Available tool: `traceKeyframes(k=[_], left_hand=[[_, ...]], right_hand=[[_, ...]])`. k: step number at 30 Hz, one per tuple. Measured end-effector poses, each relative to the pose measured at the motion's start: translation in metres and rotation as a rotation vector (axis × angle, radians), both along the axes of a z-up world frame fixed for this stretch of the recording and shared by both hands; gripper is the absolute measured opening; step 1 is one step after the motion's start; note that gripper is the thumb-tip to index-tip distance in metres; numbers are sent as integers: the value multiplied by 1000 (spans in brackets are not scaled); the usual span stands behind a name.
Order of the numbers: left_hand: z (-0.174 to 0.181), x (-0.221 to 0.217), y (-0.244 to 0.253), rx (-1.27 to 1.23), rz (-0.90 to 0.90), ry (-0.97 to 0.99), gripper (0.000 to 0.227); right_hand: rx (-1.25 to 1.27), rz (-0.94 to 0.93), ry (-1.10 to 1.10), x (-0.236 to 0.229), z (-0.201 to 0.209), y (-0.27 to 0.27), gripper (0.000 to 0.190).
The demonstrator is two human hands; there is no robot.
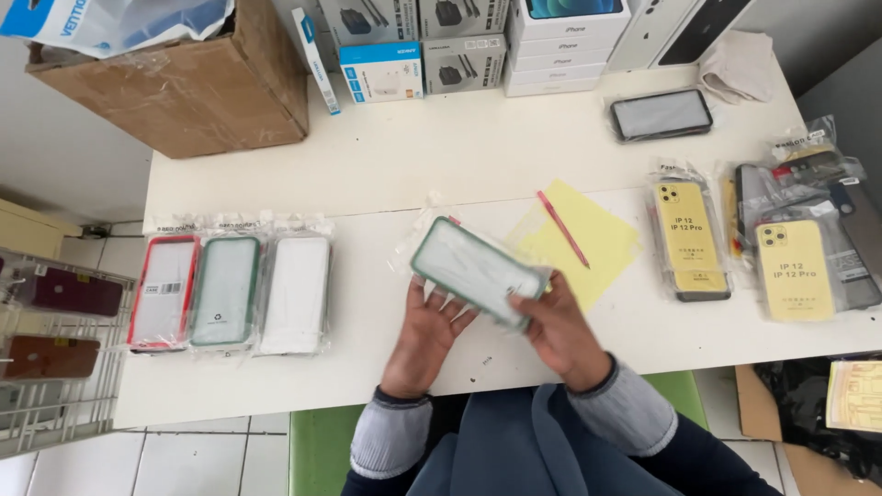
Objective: Organizing and packaging various phone cases into plastic sleeves and writing notes on a yellow pad.
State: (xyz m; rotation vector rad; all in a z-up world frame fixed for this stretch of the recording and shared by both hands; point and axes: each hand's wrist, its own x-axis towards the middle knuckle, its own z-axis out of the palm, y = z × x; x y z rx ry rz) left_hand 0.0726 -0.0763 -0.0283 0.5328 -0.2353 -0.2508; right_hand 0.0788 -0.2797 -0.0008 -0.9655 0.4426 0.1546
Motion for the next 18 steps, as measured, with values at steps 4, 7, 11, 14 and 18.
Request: traceKeyframes(k=[4,7,11,14,18], left_hand=[[30,-2,-33,367,252,287,76],[47,3,-30,343,317,420,61],[64,2,-20,348,308,428,55],[42,7,-13,299,229,504,52],[34,14,2,128,95,617,39]], right_hand=[[-109,142,-34,-27,-7,29,69],[-290,107,-154,-26,9,29,57],[-733,129,-436,-23,6,14,33],[-893,105,-772,-18,4,3,16],[-1063,371,-1373,-32,24,-11,9]])
